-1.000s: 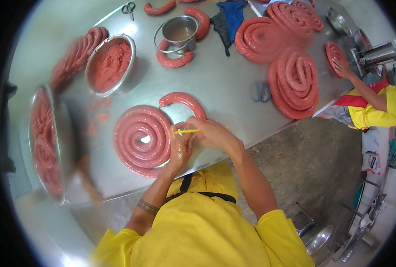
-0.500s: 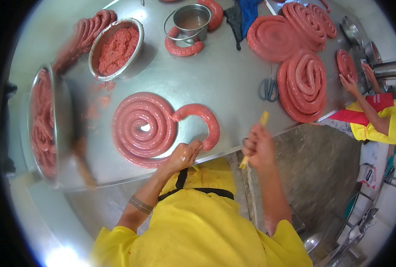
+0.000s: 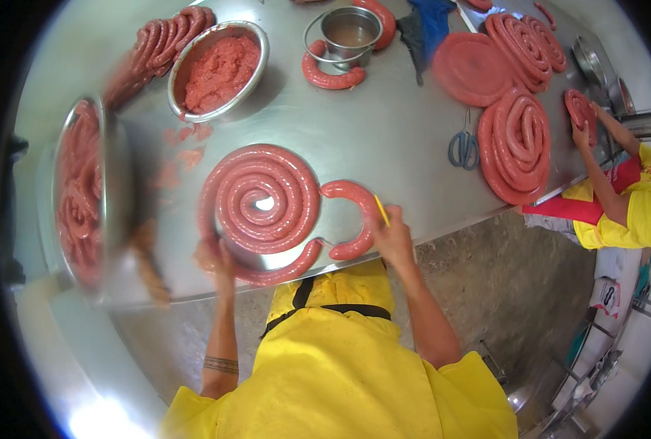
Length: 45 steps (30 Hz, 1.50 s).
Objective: The person coils a long continuous sausage on a stainless steel table, using a yellow tool to prick air bubbles and scissors to cut sections. They repeatedly tie off ends and transfer finished coils into a large metal tray.
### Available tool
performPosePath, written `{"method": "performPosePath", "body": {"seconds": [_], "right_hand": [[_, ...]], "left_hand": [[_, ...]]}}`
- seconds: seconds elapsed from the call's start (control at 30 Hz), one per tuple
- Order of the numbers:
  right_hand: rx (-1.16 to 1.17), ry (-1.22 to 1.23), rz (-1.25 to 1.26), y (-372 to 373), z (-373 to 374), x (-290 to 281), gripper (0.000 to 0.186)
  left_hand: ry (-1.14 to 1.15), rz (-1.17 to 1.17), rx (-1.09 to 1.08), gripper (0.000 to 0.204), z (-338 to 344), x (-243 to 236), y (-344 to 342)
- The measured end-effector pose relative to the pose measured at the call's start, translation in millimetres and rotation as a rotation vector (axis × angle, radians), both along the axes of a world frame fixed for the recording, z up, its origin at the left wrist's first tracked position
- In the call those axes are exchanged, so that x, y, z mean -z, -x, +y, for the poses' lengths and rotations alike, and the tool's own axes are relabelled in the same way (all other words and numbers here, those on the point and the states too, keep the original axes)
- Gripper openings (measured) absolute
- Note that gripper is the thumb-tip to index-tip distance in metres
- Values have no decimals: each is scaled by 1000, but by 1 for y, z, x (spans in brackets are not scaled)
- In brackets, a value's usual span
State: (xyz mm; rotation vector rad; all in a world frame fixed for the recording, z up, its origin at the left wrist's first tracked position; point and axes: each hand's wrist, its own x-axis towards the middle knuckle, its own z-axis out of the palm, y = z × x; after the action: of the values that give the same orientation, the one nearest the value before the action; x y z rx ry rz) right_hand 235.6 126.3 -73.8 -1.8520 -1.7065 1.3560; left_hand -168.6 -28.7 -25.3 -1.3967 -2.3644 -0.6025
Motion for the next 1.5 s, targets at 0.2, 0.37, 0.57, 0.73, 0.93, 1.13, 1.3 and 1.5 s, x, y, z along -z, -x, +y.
{"method": "performPosePath", "body": {"seconds": [0.2, 0.37, 0.57, 0.73, 0.93, 1.13, 1.3, 1.5], "right_hand": [[-85, -339, -279, 77, 36, -44, 49], [69, -342, -68, 58, 68, -49, 44], [54, -329, -81, 4, 28, -65, 30], [-71, 19, -144, 16, -57, -56, 26], [-298, 281, 42, 61, -124, -34, 23], [-470, 199, -98, 82, -136, -61, 24], [-554, 178, -182, 82, -141, -58, 24], [-689, 124, -149, 104, -133, -69, 25]], "left_hand": [[-67, -1564, -399, 37, 19, 23, 18], [-5, -1937, -216, 42, 51, 33, 30], [5, -2054, 46, 41, 16, 20, 51], [-505, -2304, -41, 37, -15, 14, -9], [-421, -2586, -38, 34, -19, 14, -15], [-246, -2527, -44, 40, -18, 11, -9], [-113, -2161, 163, 33, -18, 11, 7], [-329, -2567, -125, 33, -15, 4, 22]]}}
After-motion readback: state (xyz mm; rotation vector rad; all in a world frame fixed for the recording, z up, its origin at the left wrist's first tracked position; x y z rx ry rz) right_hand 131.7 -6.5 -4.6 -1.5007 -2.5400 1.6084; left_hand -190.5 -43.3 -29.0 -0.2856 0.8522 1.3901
